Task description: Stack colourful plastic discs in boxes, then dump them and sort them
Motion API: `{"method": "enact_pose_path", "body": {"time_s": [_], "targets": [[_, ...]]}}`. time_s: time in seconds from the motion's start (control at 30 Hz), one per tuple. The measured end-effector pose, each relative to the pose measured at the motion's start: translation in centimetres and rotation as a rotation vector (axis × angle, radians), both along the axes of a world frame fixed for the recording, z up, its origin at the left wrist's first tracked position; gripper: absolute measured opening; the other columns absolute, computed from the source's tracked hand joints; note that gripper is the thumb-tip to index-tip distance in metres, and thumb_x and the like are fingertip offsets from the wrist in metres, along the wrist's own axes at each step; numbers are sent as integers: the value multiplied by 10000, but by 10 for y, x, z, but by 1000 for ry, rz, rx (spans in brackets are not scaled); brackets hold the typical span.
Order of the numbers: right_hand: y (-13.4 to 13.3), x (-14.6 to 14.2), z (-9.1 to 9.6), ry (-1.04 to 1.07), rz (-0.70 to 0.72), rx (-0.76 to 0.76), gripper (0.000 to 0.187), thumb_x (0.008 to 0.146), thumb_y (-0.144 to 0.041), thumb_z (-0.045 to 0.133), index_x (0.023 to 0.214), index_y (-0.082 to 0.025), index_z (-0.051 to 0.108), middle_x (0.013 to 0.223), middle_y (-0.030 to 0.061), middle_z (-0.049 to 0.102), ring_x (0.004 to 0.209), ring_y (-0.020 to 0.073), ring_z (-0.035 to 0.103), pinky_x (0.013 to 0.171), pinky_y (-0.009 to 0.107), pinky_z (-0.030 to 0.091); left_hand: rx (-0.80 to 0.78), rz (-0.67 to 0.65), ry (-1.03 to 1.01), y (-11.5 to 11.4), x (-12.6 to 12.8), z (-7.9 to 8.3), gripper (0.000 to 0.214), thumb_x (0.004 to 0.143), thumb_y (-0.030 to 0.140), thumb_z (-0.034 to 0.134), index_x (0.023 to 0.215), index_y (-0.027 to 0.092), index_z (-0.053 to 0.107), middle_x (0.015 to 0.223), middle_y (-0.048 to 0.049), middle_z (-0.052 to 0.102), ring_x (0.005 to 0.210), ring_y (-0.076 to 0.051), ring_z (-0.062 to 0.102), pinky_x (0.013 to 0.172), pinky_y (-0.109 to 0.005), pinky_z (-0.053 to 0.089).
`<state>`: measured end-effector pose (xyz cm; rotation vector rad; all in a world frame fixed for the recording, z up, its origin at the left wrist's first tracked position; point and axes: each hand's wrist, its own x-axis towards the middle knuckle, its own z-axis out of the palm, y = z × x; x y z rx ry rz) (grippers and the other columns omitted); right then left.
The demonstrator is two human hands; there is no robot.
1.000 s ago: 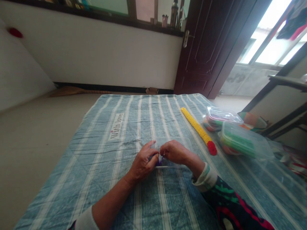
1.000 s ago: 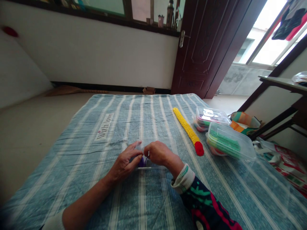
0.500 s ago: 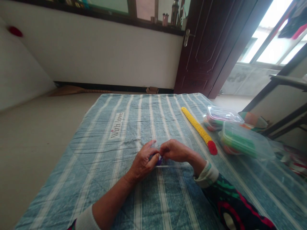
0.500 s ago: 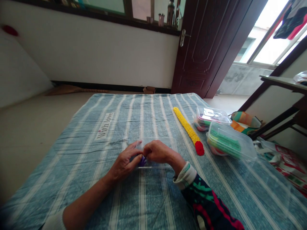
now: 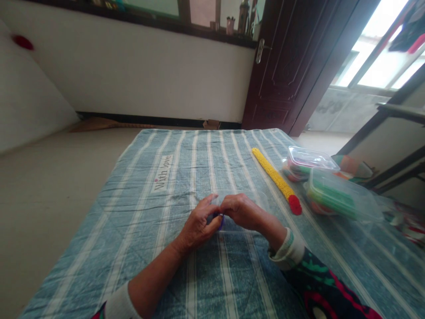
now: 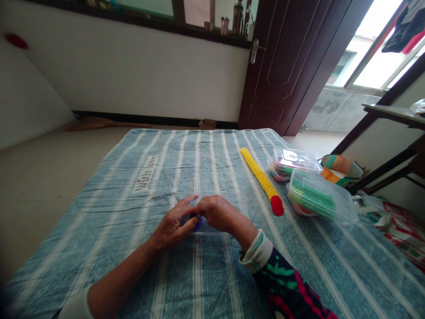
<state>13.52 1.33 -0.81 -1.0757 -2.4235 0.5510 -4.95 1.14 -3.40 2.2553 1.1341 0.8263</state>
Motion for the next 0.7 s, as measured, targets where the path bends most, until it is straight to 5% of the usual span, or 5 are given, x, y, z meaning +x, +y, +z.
{"method": "enact_pose_path", "body": {"time_s": [0.47, 0.6, 0.7], "targets": [[-5, -7, -5, 202, -193, -180, 167, 698, -1, 605, 713, -153, 670, 695, -20, 637, 668, 98, 580, 643, 203, 410, -41, 4, 1, 0, 1, 0, 214, 747, 249, 604, 929, 186, 700, 1346, -153, 562, 1280, -321, 485, 1065, -469, 388], [-6, -5, -2, 191, -219, -355, 176, 660, -8, 625, 753, -149, 676, 683, -27, 633, 642, 99, 585, 597, 197, 399, -65, -3, 2, 0, 1, 2, 208, 749, 236, 596, 918, 181, 703, 1355, -168, 548, 1301, -314, 462, 1068, -470, 376], [-7, -1, -2, 84, -215, -335, 167, 652, -55, 665, 791, -144, 686, 739, -5, 652, 673, 110, 588, 608, 205, 396, -76, -4, -4, -1, 2, 2, 195, 759, 228, 579, 894, 165, 705, 1361, -192, 534, 1309, -304, 455, 1072, -457, 369]]}}
